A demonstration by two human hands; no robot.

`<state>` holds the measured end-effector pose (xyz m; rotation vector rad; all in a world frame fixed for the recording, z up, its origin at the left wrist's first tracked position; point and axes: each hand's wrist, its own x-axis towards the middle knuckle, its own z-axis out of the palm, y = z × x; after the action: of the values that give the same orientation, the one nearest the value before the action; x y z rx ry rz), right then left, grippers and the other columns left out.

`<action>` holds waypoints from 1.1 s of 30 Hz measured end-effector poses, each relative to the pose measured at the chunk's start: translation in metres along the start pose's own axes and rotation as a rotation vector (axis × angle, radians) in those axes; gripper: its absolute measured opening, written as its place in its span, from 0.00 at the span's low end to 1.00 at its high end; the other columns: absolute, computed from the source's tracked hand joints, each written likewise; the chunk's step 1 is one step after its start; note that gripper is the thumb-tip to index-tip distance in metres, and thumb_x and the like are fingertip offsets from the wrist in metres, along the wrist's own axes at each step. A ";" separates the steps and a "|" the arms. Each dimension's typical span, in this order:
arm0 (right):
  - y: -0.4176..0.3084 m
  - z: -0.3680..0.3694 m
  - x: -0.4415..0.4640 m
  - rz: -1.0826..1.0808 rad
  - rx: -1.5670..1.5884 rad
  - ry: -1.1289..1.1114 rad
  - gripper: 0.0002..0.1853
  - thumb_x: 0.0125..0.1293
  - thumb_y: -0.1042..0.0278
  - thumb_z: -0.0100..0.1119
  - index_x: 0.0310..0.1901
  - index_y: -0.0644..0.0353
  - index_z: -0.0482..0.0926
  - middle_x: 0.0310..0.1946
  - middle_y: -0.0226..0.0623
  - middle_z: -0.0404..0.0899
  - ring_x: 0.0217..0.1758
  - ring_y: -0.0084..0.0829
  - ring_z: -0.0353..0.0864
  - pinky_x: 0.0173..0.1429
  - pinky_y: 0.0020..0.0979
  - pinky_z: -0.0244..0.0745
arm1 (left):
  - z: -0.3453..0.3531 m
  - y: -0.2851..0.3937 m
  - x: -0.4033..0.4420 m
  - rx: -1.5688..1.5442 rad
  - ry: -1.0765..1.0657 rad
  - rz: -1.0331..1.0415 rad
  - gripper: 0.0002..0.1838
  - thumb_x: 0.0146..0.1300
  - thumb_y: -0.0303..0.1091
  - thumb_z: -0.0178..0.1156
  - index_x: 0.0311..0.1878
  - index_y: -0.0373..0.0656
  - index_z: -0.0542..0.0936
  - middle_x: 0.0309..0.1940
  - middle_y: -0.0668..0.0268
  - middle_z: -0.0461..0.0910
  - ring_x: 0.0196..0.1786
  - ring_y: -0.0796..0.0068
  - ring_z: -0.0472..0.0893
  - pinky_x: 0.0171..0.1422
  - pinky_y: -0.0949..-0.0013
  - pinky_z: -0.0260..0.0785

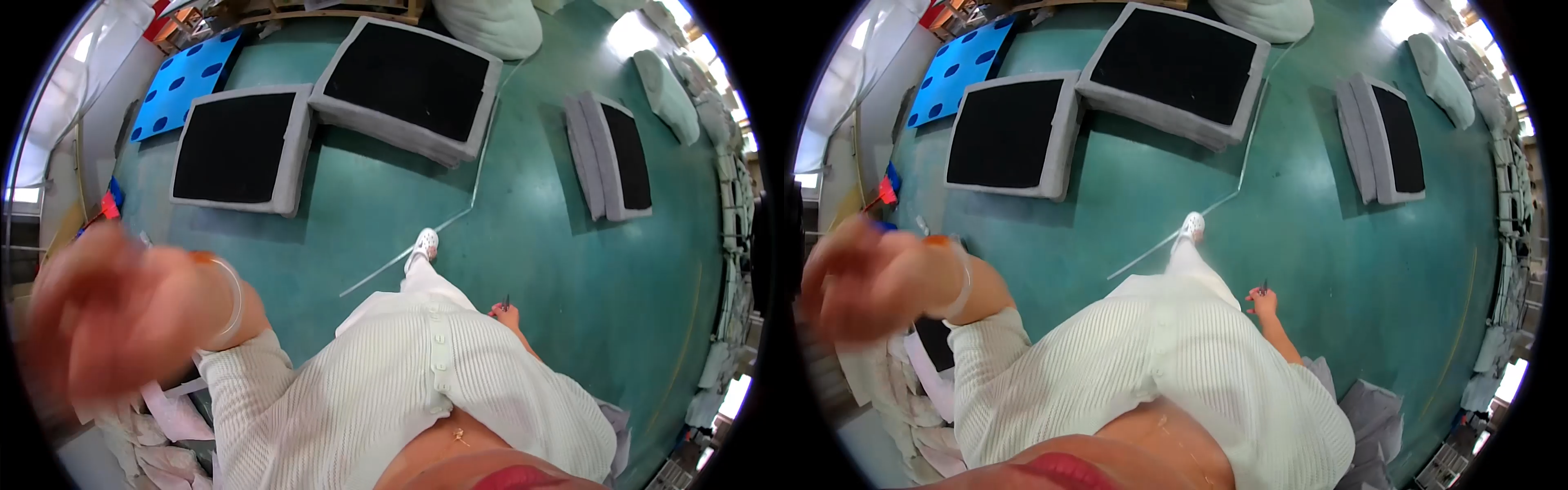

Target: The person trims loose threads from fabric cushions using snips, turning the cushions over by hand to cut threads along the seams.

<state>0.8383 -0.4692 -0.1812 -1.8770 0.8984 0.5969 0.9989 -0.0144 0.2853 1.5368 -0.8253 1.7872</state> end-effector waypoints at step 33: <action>-0.827 0.263 0.356 -0.518 1.082 -0.901 0.05 0.51 0.75 0.58 0.30 0.65 0.76 0.15 0.37 0.70 0.10 0.26 0.64 0.16 0.25 0.66 | 0.190 -0.665 -0.877 1.019 -0.844 -1.965 0.14 0.46 0.37 0.68 0.33 0.39 0.79 0.39 0.52 0.74 0.44 0.53 0.75 0.50 0.61 0.67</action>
<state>1.7018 -0.1112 -0.1054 -0.6478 0.0316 0.4124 1.7449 0.1796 -0.5228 2.1480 1.3144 -0.1463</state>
